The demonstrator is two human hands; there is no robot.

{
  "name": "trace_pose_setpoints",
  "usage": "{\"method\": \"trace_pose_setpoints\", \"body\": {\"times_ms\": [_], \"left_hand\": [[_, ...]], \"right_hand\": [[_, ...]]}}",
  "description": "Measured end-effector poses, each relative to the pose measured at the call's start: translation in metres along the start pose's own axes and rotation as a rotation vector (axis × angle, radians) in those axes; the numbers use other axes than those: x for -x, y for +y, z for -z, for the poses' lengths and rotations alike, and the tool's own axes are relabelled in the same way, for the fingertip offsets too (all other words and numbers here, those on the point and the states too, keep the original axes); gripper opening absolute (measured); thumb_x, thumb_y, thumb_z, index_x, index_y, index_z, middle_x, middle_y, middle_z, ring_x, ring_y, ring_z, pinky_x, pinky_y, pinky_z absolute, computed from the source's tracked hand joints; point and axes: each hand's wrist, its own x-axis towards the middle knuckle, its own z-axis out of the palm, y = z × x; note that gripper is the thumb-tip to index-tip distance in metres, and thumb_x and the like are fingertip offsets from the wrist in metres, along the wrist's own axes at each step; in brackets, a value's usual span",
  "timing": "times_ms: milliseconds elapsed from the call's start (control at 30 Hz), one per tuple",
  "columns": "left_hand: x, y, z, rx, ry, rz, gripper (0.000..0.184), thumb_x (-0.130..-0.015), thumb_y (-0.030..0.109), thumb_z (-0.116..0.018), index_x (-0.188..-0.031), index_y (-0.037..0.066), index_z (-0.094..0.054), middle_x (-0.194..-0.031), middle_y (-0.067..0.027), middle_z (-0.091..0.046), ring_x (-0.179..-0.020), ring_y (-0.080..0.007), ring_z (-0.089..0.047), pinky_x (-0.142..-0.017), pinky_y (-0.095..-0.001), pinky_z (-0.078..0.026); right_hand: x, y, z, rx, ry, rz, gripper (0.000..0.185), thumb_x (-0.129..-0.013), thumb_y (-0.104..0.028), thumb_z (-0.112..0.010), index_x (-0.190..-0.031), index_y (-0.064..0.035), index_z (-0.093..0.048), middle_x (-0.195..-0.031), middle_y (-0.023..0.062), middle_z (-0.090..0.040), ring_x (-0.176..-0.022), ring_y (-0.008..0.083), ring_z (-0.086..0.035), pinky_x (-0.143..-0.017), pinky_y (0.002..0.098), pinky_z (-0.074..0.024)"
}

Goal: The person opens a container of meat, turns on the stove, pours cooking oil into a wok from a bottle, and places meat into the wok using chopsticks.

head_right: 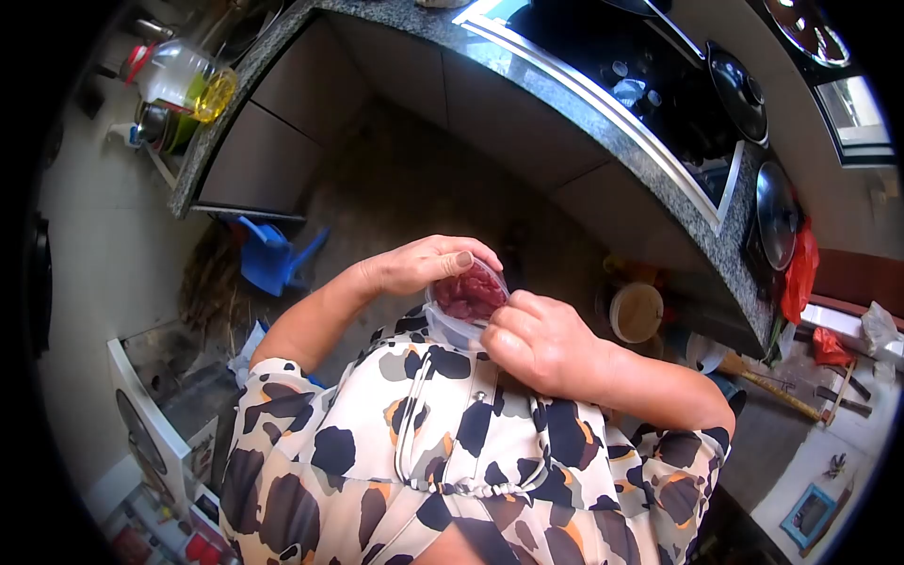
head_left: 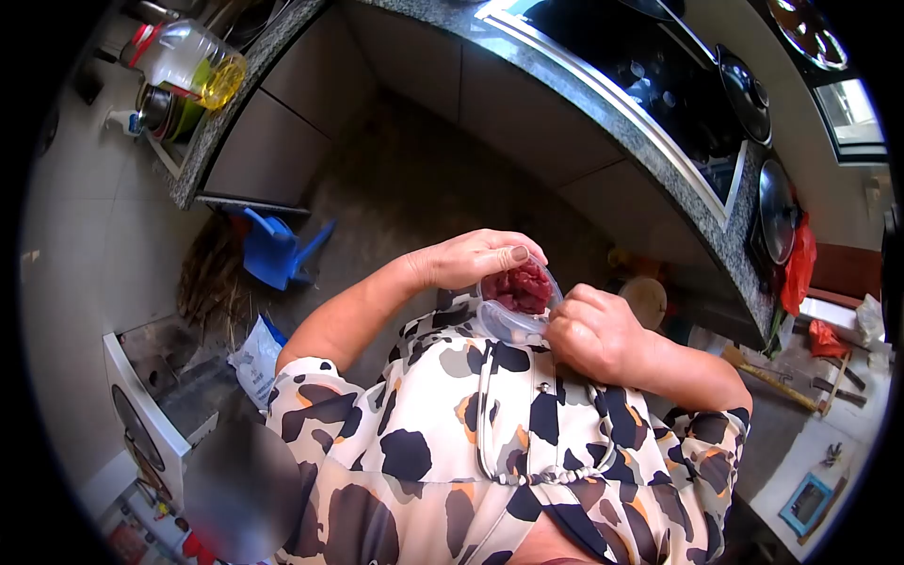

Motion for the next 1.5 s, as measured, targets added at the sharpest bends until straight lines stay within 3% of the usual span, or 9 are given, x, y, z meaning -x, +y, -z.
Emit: {"method": "trace_pose_setpoints", "body": {"times_ms": [167, 300, 500, 533, 633, 1033, 1233, 1367, 1500], "left_hand": [[-0.064, 0.029, 0.036, 0.032, 0.050, 0.000, 0.048, -0.099, 0.045, -0.044, -0.124, 0.005, -0.057, -0.113, -0.0094, -0.064, -0.105, -0.0158, -0.059, -0.092, -0.0296, -0.047], [-0.118, 0.056, 0.063, 0.091, 0.128, -0.083, 0.049, -0.099, 0.045, -0.044, -0.125, 0.004, -0.056, -0.115, -0.0108, -0.062, -0.108, -0.0176, -0.058, -0.095, -0.0312, -0.046], [-0.183, 0.063, 0.106, -0.130, 0.372, -0.161, 0.047, -0.100, 0.042, -0.043, -0.124, 0.003, -0.056, -0.113, -0.0122, -0.063, -0.107, -0.0182, -0.060, -0.096, -0.0313, -0.046], [-0.199, 0.048, 0.114, -0.021, 0.416, -0.143, 0.048, -0.101, 0.043, -0.042, -0.122, 0.003, -0.057, -0.112, -0.0113, -0.064, -0.105, -0.0166, -0.060, -0.095, -0.0301, -0.046], [-0.204, 0.048, 0.126, 0.086, 0.325, -0.074, 0.051, -0.101, 0.046, -0.040, -0.122, 0.003, -0.058, -0.112, -0.0095, -0.064, -0.105, -0.0145, -0.059, -0.093, -0.0290, -0.046], [-0.236, 0.104, 0.224, 0.088, 0.314, -0.176, 0.054, -0.101, 0.046, -0.037, -0.121, 0.000, -0.056, -0.110, -0.0102, -0.064, -0.102, -0.0152, -0.061, -0.092, -0.0289, -0.048], [-0.265, 0.100, 0.286, 0.093, 0.290, -0.191, 0.054, -0.102, 0.045, -0.034, -0.124, 0.000, -0.054, -0.114, -0.0115, -0.063, -0.105, -0.0170, -0.060, -0.094, -0.0299, -0.046], [-0.287, 0.095, 0.309, -0.028, 0.343, -0.199, 0.053, -0.103, 0.043, -0.032, -0.123, -0.001, -0.054, -0.112, -0.0122, -0.063, -0.102, -0.0190, -0.061, -0.094, -0.0314, -0.047], [-0.303, 0.086, 0.331, 0.070, 0.387, -0.177, 0.054, -0.103, 0.045, -0.033, -0.119, -0.001, -0.056, -0.107, -0.0122, -0.064, -0.099, -0.0189, -0.061, -0.089, -0.0318, -0.049]], "right_hand": [[-0.006, 0.074, 0.035, -0.023, 0.036, 0.039, 0.023, -0.065, -0.006, -0.067, -0.084, -0.0036, -0.055, -0.076, 0.0088, -0.054, -0.066, 0.0223, -0.056, -0.055, 0.0319, -0.0486], [-0.021, 0.158, 0.078, -0.460, 0.027, -0.545, 0.022, -0.077, -0.007, -0.072, -0.094, -0.0029, -0.057, -0.076, 0.0088, -0.055, -0.068, 0.0237, -0.056, -0.060, 0.0341, -0.0473], [-0.021, 0.260, 0.102, -0.410, -0.172, -0.647, 0.020, -0.079, -0.009, -0.075, -0.087, -0.0006, -0.058, -0.075, 0.0091, -0.056, -0.065, 0.0194, -0.056, -0.059, 0.0318, -0.0469], [-0.019, 0.279, 0.099, -0.410, -0.219, -0.645, 0.019, -0.079, -0.009, -0.073, -0.082, -0.0016, -0.055, -0.076, 0.0152, -0.059, -0.068, 0.0290, -0.061, -0.061, 0.0378, -0.0478], [-0.023, 0.291, 0.101, -0.394, -0.233, -0.460, 0.017, -0.080, -0.008, -0.069, -0.079, -0.0026, -0.052, -0.072, 0.0155, -0.055, -0.068, 0.0330, -0.059, -0.060, 0.0400, -0.0481], [-0.081, 0.319, 0.127, 0.018, -0.060, -0.167, 0.017, -0.068, -0.010, -0.067, -0.079, -0.0067, -0.055, -0.076, 0.0075, -0.054, -0.070, 0.0238, -0.057, -0.056, 0.0349, -0.0483], [-0.110, 0.363, 0.125, -0.139, 0.180, -0.434, 0.013, -0.070, -0.001, -0.067, -0.081, -0.0044, -0.060, -0.077, 0.0094, -0.058, -0.071, 0.0261, -0.058, -0.060, 0.0321, -0.0466], [-0.101, 0.406, 0.089, -0.743, 0.187, -1.128, 0.012, -0.084, -0.010, -0.067, -0.088, -0.0031, -0.058, -0.078, 0.0003, -0.058, -0.073, 0.0112, -0.058, -0.064, 0.0268, -0.0469], [-0.101, 0.421, 0.056, -0.645, 0.315, -1.153, 0.016, -0.082, -0.009, -0.069, -0.083, -0.0022, -0.055, -0.074, 0.0053, -0.058, -0.065, 0.0158, -0.057, -0.061, 0.0286, -0.0461]]}}
